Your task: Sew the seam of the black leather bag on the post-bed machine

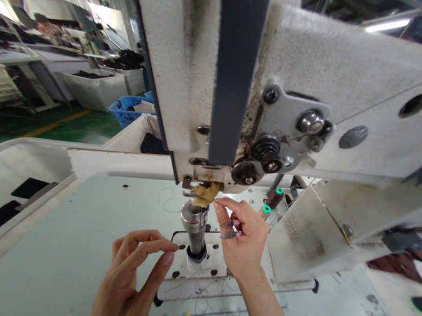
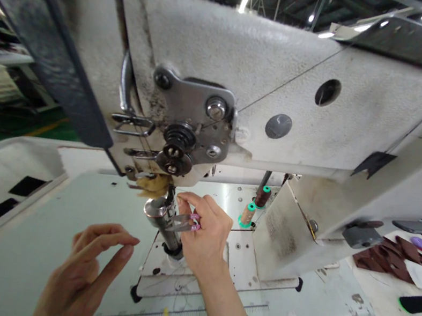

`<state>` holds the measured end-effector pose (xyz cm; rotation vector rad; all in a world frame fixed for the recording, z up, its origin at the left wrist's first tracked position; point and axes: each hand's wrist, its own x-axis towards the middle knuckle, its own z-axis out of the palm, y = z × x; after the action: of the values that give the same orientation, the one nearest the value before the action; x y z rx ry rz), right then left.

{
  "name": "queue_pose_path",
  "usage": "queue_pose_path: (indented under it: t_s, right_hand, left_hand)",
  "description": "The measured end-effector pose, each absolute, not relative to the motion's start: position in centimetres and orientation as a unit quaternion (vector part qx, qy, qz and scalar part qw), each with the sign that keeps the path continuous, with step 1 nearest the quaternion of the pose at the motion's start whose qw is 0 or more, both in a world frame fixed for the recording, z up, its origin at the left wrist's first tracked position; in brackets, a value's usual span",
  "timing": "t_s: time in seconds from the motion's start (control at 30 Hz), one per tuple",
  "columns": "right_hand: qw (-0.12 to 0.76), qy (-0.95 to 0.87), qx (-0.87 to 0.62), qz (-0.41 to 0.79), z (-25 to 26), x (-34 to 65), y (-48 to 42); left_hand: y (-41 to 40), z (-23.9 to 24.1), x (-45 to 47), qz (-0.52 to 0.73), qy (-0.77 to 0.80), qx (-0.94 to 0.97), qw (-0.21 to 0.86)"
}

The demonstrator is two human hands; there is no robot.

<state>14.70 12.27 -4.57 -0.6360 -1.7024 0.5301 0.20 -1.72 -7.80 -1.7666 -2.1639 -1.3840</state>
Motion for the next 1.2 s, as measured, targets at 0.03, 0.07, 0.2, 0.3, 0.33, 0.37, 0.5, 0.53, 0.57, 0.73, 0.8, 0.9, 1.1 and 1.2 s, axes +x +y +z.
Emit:
queue_pose_path:
  t_s: [0.03,0.07,0.2,0.3,0.33,0.37,0.5,0.53,0.57,0.73,0.8,0.9,1.1,1.2]
  right_hand:
    - [0.585,-0.729,-0.273,0.227,-4.57,14.68,12.25]
    - [0.586,-0.729,-0.273,0.226,-4.58,14.65,12.23]
    - [0.584,-0.73,-0.275,0.223,-4.72,14.47,12.22]
    - [0.583,-0.73,-0.276,0.226,-4.85,14.37,12.25]
    - [0.582,-0.73,-0.276,0.228,-4.85,14.36,12.26]
    - [0.582,-0.731,-0.274,0.229,-4.84,14.36,12.27]
    - [0.581,-0.729,-0.272,0.239,-4.63,14.53,12.21]
    - [0.582,-0.727,-0.272,0.242,-4.58,14.59,12.19]
    - [0.582,-0.726,-0.273,0.245,-4.54,14.65,12.18]
    - [0.587,-0.722,-0.27,0.248,-4.55,14.8,12.22]
    - [0.588,-0.721,-0.27,0.248,-4.55,14.8,12.23]
    - [0.591,-0.718,-0.272,0.246,-4.45,14.8,12.22]
    - [0.585,-0.722,-0.277,0.246,-4.42,14.65,12.2]
    - [0.577,-0.724,-0.283,0.249,-4.6,14.5,12.21]
  left_hand:
    - [-1.74,-7.82,0.17,-0.443,-0.695,-0.566,0.011]
    - [-1.77,-7.87,0.13,-0.443,-0.695,-0.566,0.009]
    - [-1.94,-8.2,-0.03,-0.445,-0.697,-0.562,0.005]
    - [-1.96,-8.41,-0.09,-0.445,-0.697,-0.562,0.006]
    - [-1.93,-8.44,-0.09,-0.444,-0.697,-0.563,0.007]
    - [-1.88,-8.44,-0.09,-0.444,-0.696,-0.564,0.009]
    - [-1.76,-8.29,-0.04,-0.447,-0.692,-0.567,0.015]
    - [-1.78,-8.25,-0.03,-0.447,-0.692,-0.567,0.014]
    - [-1.82,-8.23,-0.02,-0.448,-0.692,-0.566,0.013]
    - [-2.06,-8.31,-0.08,-0.444,-0.697,-0.563,0.013]
    - [-2.1,-8.41,-0.16,-0.441,-0.7,-0.562,0.014]
    - [-2.15,-8.52,-0.24,-0.439,-0.704,-0.558,0.015]
    - [-2.14,-8.39,-0.1,-0.436,-0.704,-0.56,0.012]
    - [-2.07,-8.27,-0.07,-0.438,-0.703,-0.56,0.015]
